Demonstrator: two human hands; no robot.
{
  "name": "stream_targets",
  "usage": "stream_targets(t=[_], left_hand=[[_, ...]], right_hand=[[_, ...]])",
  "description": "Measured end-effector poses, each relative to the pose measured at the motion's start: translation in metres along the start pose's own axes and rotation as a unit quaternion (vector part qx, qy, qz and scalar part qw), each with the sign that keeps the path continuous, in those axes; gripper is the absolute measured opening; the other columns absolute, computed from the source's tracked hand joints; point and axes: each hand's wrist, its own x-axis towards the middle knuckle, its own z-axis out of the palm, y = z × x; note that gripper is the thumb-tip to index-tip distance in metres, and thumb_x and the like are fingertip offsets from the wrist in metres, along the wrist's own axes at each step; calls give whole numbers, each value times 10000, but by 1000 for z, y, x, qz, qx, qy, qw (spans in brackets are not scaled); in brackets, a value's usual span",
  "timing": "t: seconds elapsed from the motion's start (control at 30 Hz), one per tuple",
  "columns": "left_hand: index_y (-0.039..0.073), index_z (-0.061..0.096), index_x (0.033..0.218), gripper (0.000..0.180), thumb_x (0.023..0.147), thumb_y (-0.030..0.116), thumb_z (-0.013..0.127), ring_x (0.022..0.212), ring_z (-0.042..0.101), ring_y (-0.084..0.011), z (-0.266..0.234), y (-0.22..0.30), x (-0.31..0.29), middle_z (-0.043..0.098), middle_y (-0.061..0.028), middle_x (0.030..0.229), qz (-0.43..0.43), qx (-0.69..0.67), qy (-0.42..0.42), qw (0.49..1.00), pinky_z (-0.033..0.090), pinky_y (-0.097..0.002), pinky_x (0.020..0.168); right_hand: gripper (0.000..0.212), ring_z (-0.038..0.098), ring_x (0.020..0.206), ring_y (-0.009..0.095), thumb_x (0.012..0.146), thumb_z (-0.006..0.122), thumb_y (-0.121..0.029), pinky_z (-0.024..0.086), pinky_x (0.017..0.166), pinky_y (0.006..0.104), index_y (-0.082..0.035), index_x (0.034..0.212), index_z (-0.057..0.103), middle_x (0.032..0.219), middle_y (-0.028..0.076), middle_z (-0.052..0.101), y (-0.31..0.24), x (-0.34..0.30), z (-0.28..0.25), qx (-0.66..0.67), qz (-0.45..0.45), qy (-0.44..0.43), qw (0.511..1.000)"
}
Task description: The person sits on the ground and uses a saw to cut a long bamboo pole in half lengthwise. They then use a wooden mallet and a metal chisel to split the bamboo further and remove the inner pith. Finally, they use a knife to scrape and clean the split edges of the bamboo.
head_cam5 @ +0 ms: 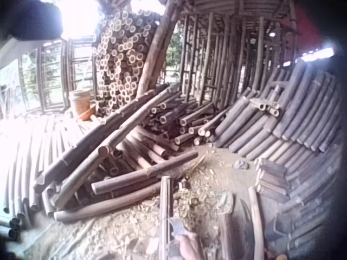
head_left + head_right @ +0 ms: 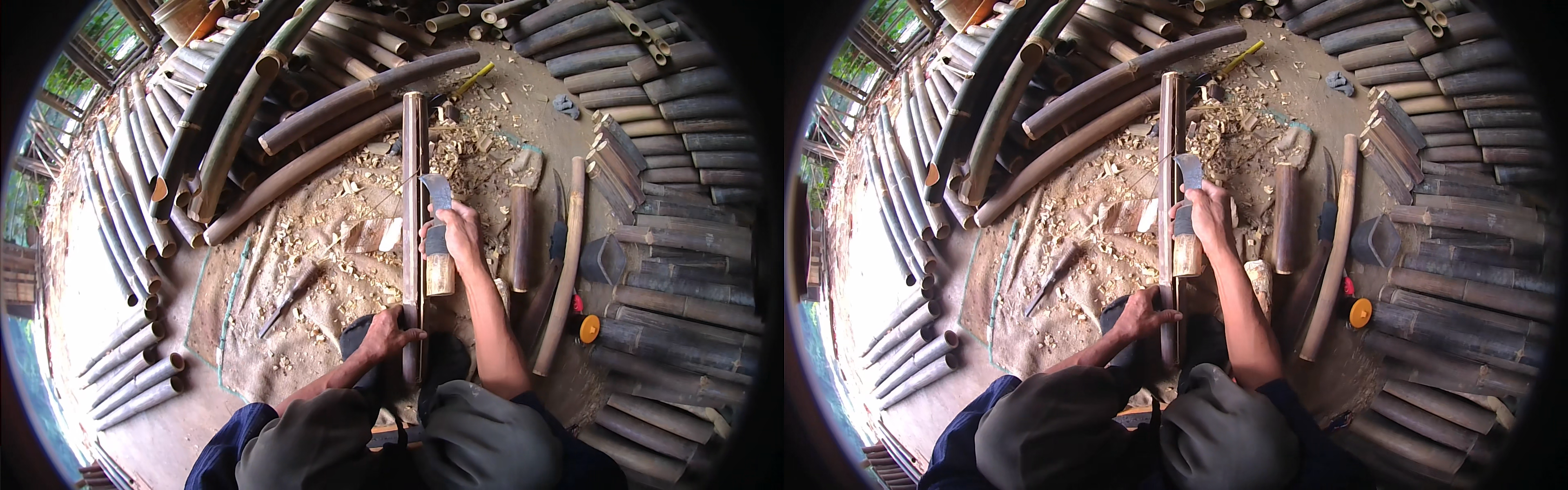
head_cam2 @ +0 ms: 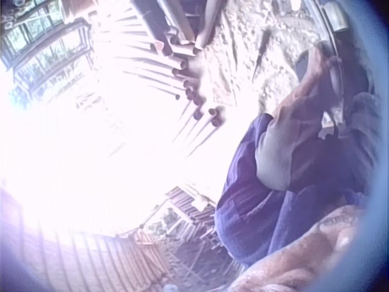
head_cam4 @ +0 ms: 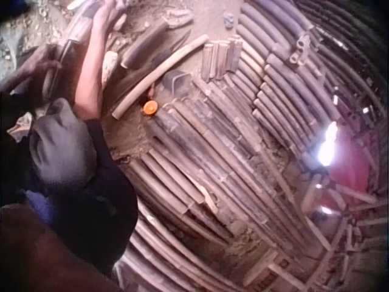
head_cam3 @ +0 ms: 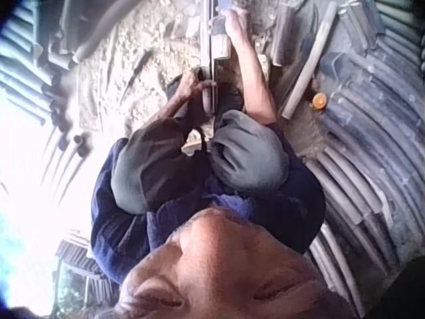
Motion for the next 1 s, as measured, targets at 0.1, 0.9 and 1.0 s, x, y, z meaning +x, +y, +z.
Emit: stream_targets(t=[0.1, 0.9, 1.0], left_hand=[[-32, 664, 1219, 692, 755, 416, 915, 872, 723, -332, 4, -7, 0, 744, -228, 955, 16, 8, 15, 1000, 559, -456, 825], [-55, 635, 1181, 679, 785, 427, 903, 882, 720, -388, 11, -18, 2, 722, -236, 906, 37, 2, 23, 999, 551, -482, 825], [-35, 621, 1245, 744, 773, 468, 900, 900, 722, -366, -3, 1, 0, 726, -251, 951, -26, 5, -26, 999, 559, -457, 824]], right_hand=[[282, 640, 430, 277, 986, 497, -152, 539, 374, 415, 43, 1177, 566, 672, 186, 679, 13, 22, -4, -14, -21, 0, 1000], [258, 658, 469, 289, 980, 495, -75, 567, 393, 407, 107, 1158, 535, 722, 224, 691, -105, 160, 22, -191, -60, 44, 979], [261, 664, 514, 257, 1021, 515, -156, 588, 439, 372, 69, 1153, 521, 714, 195, 682, -138, 160, 21, -257, -27, -15, 966]])
